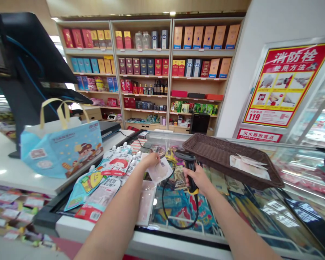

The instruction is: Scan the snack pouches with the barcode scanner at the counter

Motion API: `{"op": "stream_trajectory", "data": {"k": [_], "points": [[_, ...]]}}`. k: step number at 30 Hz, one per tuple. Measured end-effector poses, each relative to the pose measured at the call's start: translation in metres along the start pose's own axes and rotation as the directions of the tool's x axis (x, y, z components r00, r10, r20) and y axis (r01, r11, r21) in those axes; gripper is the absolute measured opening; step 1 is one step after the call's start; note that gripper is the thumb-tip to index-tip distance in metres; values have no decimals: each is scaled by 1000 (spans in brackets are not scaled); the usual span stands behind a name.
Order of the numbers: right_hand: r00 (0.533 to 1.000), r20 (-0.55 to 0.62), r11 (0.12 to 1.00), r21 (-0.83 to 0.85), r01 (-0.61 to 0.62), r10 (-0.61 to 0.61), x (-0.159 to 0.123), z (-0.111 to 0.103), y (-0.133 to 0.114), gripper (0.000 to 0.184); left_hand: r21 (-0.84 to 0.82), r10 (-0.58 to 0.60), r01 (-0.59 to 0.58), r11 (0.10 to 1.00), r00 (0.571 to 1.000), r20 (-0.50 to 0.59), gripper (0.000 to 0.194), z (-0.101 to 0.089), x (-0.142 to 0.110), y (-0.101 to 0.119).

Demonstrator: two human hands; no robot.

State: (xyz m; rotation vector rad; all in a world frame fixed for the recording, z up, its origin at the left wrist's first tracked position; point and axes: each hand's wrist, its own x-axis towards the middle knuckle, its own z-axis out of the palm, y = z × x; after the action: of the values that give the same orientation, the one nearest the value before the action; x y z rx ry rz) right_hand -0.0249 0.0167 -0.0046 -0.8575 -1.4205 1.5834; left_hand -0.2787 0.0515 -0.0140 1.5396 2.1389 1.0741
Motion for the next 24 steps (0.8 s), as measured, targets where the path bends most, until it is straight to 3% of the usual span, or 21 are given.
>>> {"op": "stream_trajectory", "data": {"k": [2,4,6,10,17,24], "points": [[1000,11,1000,-3,4,-4,-3,0,-1,38,-65,-51,45,997,994,-94,6,2,0,0],[1000,23,1000,-17,-9,9,-5,1,-2,39,-183,-124,74,980,953,-277,6,6,1,0],[999,45,999,-28,-18,19,-6,3,-2,40,-289,-182,79,954,919,-349,8,10,1,1],[998,68,1000,-25,3,-1,-5,4,0,41,-394,-187,47,918,927,-326,4,19,0,8],[995,93,999,-34,34,-31,-6,8,6,37,-365,-122,-5,931,938,-324,6,20,-10,25],[991,127,997,-53,59,-52,-6,9,9,35,-336,-99,-9,942,947,-304,7,18,-15,29]]}}
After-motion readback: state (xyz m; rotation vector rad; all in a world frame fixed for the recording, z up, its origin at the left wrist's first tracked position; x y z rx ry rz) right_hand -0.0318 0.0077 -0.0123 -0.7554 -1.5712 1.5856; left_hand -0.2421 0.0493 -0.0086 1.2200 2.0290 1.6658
